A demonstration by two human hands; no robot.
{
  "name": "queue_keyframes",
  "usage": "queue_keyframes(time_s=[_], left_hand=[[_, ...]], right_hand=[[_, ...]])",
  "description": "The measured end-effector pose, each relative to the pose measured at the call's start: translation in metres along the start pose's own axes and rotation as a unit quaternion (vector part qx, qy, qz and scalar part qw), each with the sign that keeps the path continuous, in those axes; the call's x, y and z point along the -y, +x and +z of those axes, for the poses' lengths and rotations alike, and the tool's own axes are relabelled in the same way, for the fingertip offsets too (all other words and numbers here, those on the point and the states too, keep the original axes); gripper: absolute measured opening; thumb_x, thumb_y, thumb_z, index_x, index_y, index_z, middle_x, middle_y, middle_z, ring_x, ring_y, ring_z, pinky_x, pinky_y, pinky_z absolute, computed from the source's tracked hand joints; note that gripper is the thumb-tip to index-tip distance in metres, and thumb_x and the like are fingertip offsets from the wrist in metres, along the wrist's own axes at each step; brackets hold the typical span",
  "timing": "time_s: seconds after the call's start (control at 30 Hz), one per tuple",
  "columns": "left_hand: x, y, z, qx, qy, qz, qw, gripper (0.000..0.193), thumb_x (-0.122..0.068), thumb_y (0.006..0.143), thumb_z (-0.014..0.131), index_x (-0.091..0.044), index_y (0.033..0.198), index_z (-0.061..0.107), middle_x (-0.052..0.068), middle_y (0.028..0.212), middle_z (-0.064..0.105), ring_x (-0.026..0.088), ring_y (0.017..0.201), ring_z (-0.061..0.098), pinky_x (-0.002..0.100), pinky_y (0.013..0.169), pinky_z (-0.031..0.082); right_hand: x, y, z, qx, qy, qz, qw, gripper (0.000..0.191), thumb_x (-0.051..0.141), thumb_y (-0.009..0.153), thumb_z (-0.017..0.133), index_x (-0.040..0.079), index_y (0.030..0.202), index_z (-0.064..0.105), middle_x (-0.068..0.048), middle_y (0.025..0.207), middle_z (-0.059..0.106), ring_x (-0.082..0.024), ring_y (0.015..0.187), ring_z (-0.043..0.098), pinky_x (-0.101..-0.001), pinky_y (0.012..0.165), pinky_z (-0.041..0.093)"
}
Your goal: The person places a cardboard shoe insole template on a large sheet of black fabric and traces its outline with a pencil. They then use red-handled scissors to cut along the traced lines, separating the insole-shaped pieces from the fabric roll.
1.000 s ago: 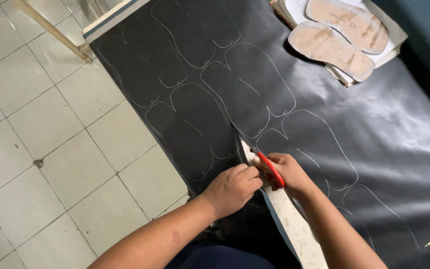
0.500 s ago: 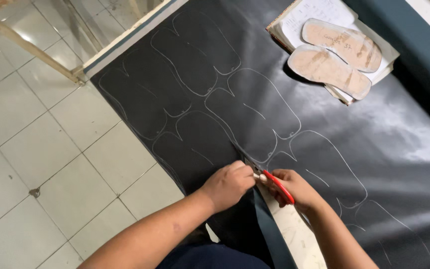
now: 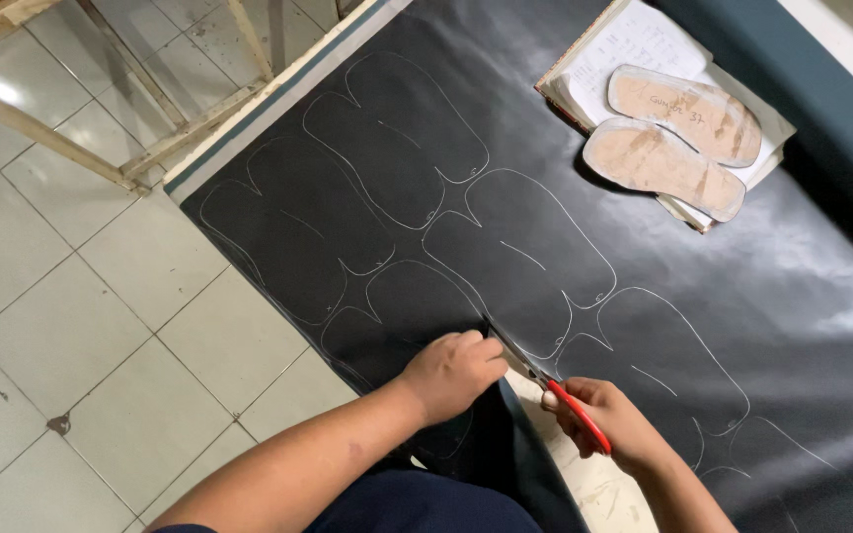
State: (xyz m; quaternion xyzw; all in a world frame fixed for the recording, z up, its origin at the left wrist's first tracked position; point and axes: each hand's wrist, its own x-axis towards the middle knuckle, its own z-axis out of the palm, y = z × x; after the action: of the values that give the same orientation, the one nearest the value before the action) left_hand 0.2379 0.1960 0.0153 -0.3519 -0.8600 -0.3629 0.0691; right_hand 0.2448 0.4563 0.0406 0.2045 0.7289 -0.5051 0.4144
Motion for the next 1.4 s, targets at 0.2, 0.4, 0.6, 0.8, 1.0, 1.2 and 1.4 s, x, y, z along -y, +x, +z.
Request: queue_keyframes(time_s=[0.2, 0.4, 0.6, 0.8, 1.0, 1.2, 1.4], left_hand=[[-0.004, -0.001, 0.000, -0.005, -0.063, -0.001, 0.998, 0.005, -0.006, 0.086, 0.058, -0.008, 0.084, 0.063, 0.006, 0.090, 0.061, 0.026, 0.084, 0.062, 0.038, 0.075, 0.055], [-0.001, -0.001, -0.005, 0.009, -0.045, 0.008, 0.999, 0.006, -0.006, 0.087, 0.058, -0.008, 0.085, 0.063, 0.006, 0.087, 0.060, 0.025, 0.080, 0.063, 0.038, 0.073, 0.055], [0.015, 0.004, -0.019, -0.018, 0.003, -0.031, 0.999, 0.006, -0.007, 0.085, 0.059, -0.008, 0.079, 0.060, 0.007, 0.087, 0.059, 0.026, 0.078, 0.061, 0.039, 0.070, 0.053], [0.010, 0.006, -0.020, -0.026, -0.055, -0.037, 0.997, 0.008, -0.003, 0.083, 0.061, -0.007, 0.077, 0.058, 0.007, 0.087, 0.058, 0.027, 0.080, 0.060, 0.039, 0.075, 0.053], [0.006, 0.005, -0.024, -0.042, -0.083, -0.042, 0.995, 0.008, -0.003, 0.086, 0.064, -0.006, 0.079, 0.060, 0.007, 0.087, 0.058, 0.027, 0.081, 0.060, 0.039, 0.076, 0.053], [0.000, 0.006, -0.030, -0.056, -0.092, -0.044, 0.993, 0.007, -0.004, 0.087, 0.064, -0.006, 0.081, 0.060, 0.007, 0.088, 0.059, 0.027, 0.083, 0.060, 0.039, 0.078, 0.054], [0.000, 0.006, -0.033, -0.041, -0.061, -0.036, 0.997, 0.008, -0.005, 0.087, 0.063, -0.007, 0.080, 0.059, 0.007, 0.086, 0.057, 0.026, 0.082, 0.061, 0.039, 0.076, 0.053]], right_hand=[[0.013, 0.017, 0.020, 0.013, 0.038, -0.014, 0.999, 0.039, 0.041, 0.085, 0.072, 0.003, 0.088, 0.071, 0.000, 0.057, 0.053, -0.010, 0.044, 0.050, -0.0272, 0.041, 0.044], [0.018, 0.016, 0.023, 0.003, 0.040, -0.016, 0.999, 0.046, 0.041, 0.087, 0.074, -0.004, 0.090, 0.070, -0.003, 0.056, 0.052, -0.012, 0.041, 0.047, -0.0277, 0.039, 0.040], [0.033, 0.013, 0.011, -0.001, 0.002, 0.000, 1.000, 0.042, 0.039, 0.085, 0.074, -0.003, 0.091, 0.074, -0.003, 0.054, 0.052, -0.012, 0.040, 0.047, -0.0278, 0.039, 0.040], [0.044, 0.035, 0.015, 0.031, 0.004, -0.016, 0.999, 0.041, 0.039, 0.086, 0.074, -0.002, 0.088, 0.071, -0.003, 0.054, 0.053, -0.012, 0.039, 0.047, -0.0270, 0.038, 0.039], [0.046, 0.042, 0.008, 0.037, -0.013, -0.005, 0.999, 0.037, 0.036, 0.086, 0.075, 0.000, 0.082, 0.070, -0.004, 0.054, 0.053, -0.012, 0.039, 0.047, -0.0274, 0.037, 0.037], [0.069, 0.055, 0.004, 0.065, -0.046, -0.001, 0.997, 0.038, 0.036, 0.087, 0.075, 0.000, 0.079, 0.068, -0.004, 0.055, 0.055, -0.012, 0.041, 0.049, -0.0267, 0.038, 0.037], [0.087, 0.067, 0.010, 0.111, 0.002, -0.009, 0.994, 0.033, 0.035, 0.087, 0.073, 0.003, 0.079, 0.069, -0.003, 0.054, 0.054, -0.011, 0.039, 0.047, -0.0267, 0.037, 0.035]])
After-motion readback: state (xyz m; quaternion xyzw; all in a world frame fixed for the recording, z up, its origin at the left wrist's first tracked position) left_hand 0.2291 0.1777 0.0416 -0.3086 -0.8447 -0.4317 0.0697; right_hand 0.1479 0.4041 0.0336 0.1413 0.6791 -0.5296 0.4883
